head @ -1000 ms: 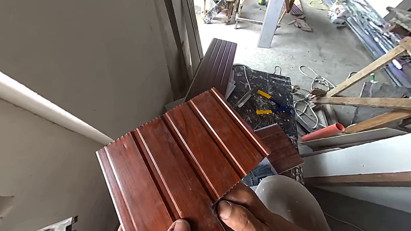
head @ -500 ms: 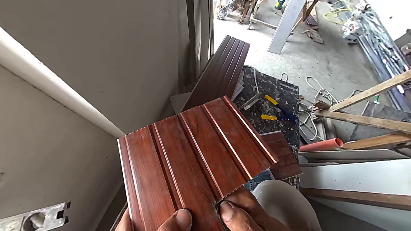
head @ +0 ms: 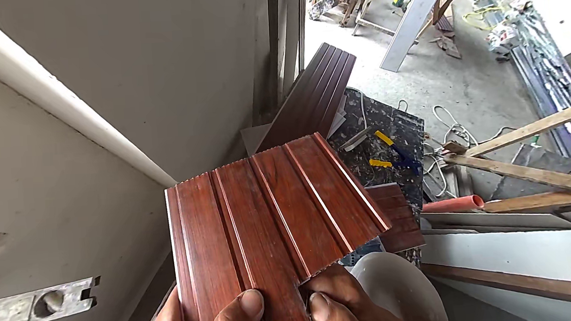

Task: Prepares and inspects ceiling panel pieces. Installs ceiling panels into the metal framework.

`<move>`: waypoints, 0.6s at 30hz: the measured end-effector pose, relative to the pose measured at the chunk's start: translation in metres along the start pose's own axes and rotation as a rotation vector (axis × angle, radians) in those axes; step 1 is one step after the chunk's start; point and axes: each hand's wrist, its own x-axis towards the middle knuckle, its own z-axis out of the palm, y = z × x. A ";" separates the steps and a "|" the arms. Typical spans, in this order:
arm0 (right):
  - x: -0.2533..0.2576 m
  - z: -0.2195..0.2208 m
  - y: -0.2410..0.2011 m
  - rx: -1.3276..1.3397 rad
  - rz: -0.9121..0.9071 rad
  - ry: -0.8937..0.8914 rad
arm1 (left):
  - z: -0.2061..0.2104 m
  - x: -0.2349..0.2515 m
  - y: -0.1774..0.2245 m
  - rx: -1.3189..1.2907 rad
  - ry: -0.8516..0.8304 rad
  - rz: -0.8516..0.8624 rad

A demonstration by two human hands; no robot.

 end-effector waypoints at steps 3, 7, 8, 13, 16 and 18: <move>-0.001 -0.001 0.000 0.019 0.015 -0.008 | 0.001 0.001 0.000 -0.010 0.005 -0.005; -0.002 -0.001 -0.001 0.035 0.026 -0.012 | 0.002 0.001 -0.001 -0.014 0.013 -0.013; -0.003 -0.001 -0.001 0.026 0.027 -0.013 | 0.002 0.001 -0.001 -0.013 0.011 -0.011; -0.006 -0.003 -0.001 0.019 0.032 -0.029 | 0.003 0.001 -0.001 -0.005 0.007 -0.016; -0.007 -0.003 -0.002 0.047 0.041 -0.042 | 0.004 0.000 -0.002 0.001 0.007 -0.018; -0.009 -0.003 -0.002 0.056 0.053 -0.046 | 0.003 -0.001 -0.002 0.000 0.004 -0.020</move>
